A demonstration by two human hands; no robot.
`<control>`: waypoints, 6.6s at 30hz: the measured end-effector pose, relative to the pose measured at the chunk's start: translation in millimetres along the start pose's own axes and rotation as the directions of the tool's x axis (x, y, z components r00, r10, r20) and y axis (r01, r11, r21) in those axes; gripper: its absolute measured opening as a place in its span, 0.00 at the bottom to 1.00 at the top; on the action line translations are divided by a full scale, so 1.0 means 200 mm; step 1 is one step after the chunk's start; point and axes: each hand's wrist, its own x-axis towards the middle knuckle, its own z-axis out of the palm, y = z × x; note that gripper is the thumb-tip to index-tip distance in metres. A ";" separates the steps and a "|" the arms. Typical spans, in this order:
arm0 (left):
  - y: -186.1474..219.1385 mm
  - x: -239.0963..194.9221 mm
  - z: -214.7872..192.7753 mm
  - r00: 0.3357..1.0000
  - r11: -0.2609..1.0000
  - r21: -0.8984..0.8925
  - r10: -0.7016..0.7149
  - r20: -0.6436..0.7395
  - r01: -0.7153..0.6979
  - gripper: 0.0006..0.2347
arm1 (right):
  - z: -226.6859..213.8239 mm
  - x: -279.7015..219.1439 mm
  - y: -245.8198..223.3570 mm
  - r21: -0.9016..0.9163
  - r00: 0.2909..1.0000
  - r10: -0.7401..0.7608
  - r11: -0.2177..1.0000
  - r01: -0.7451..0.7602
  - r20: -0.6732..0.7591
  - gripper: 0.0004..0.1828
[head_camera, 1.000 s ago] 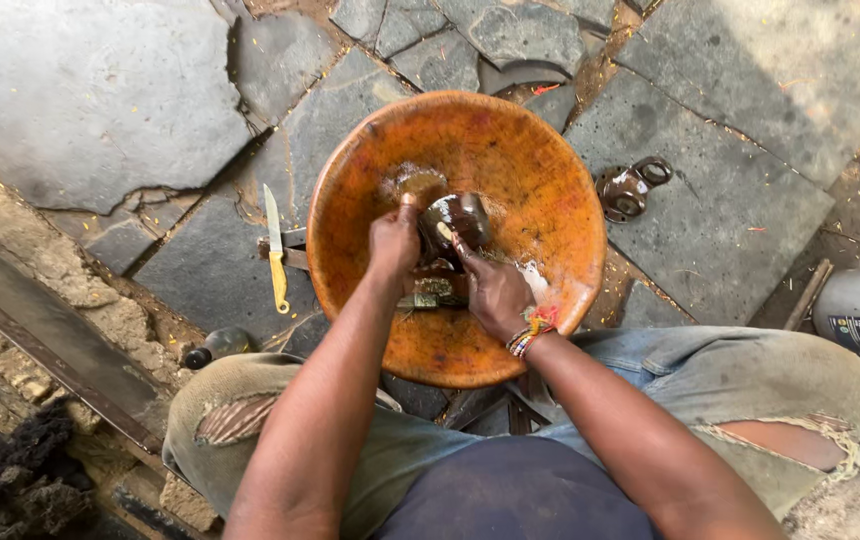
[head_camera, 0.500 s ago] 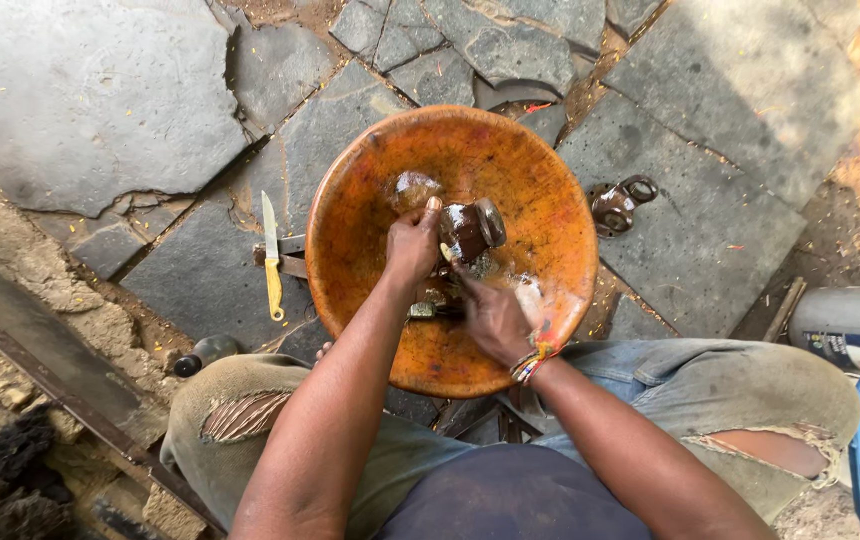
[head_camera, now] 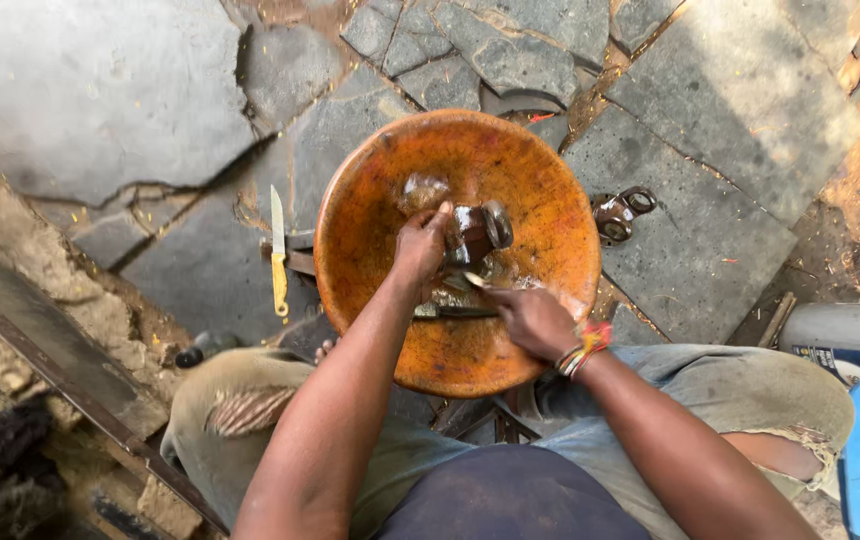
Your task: The person scrubs a dark metal object with a brush and a knife inside an orange basin. They rotate the object to clean different sides and then place it aside. The person then picks up a second similar metal object and continues scrubbing it with the same tools.
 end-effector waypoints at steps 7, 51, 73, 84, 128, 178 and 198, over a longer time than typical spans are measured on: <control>-0.07 0.03 0.02 0.997 0.987 -0.147 0.068 -0.027 -0.071 0.27 | 0.16 0.10 0.00 -0.091 0.940 0.327 0.943 -0.319 0.097 0.22; -0.03 -0.03 -0.68 0.152 0.649 0.756 0.742 -0.653 0.081 0.22 | -0.03 0.06 -0.19 0.073 0.952 0.305 0.949 -0.305 0.012 0.26; -0.03 -0.76 0.09 0.917 0.648 0.662 0.362 0.166 -0.376 0.15 | -0.14 0.04 -0.28 0.984 0.909 0.398 0.065 -0.163 0.125 0.13; -0.25 -0.32 0.01 0.825 0.560 0.735 0.565 -0.001 -0.383 0.48 | -0.12 0.00 -0.07 0.919 0.751 0.655 0.239 -0.313 0.085 0.09; 0.02 -0.03 0.10 0.943 0.606 0.740 0.309 0.120 -0.292 0.45 | 0.07 0.08 0.09 -0.132 0.940 0.209 0.959 -0.251 -0.270 0.24; 0.07 -0.01 0.08 0.922 0.623 0.698 0.358 0.150 -0.355 0.34 | -0.29 0.48 0.21 -0.031 0.788 0.396 0.900 -0.434 0.472 0.20; 0.13 -0.02 0.09 0.921 0.600 0.722 0.364 0.136 -0.344 0.36 | -0.16 0.39 0.04 -0.314 0.965 0.250 0.925 -0.213 0.080 0.23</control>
